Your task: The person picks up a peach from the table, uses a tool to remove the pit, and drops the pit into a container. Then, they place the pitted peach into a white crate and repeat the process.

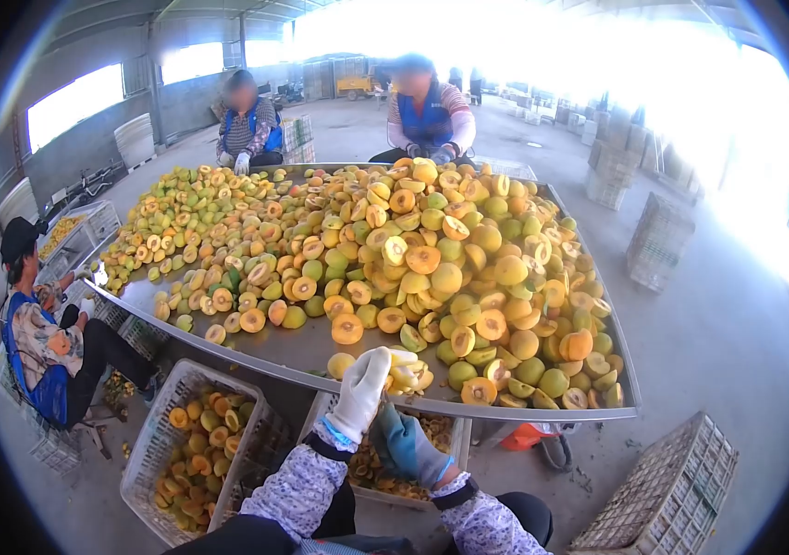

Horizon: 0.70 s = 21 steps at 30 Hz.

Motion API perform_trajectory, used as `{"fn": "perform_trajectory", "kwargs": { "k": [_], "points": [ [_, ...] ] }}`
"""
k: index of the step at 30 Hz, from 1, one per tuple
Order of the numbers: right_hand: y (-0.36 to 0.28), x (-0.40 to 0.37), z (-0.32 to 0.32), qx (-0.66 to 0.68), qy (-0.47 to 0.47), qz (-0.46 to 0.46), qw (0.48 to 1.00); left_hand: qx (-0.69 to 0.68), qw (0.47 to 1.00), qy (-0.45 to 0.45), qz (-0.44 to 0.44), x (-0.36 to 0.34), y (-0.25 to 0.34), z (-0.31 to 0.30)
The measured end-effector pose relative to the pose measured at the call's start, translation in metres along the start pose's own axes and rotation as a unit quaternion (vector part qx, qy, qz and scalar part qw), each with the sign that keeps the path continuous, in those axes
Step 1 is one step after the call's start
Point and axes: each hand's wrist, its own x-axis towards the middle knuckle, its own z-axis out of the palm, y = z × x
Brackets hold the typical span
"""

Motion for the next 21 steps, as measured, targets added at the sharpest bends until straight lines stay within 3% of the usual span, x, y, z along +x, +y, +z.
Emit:
{"fn": "perform_trajectory", "kwargs": {
  "k": [3, 6, 12, 21],
  "points": [
    [0.002, 0.006, -0.007, 0.185, -0.094, 0.122, 0.971, 0.004, 1.0, -0.012, 0.014, 0.002, -0.001, 0.004],
    [0.024, 0.02, -0.022, 0.321, -0.229, 0.088, 0.915, -0.007, 0.999, -0.031, 0.027, 0.005, 0.0, 0.009],
    [0.001, 0.002, -0.008, 0.096, -0.033, 0.051, 0.994, 0.015, 1.0, -0.003, 0.012, 0.0, -0.003, 0.003],
    [0.003, 0.004, -0.004, -0.007, 0.006, 0.005, 1.0, -0.04, 0.996, 0.078, -0.013, 0.002, -0.011, 0.004]
  ]
}}
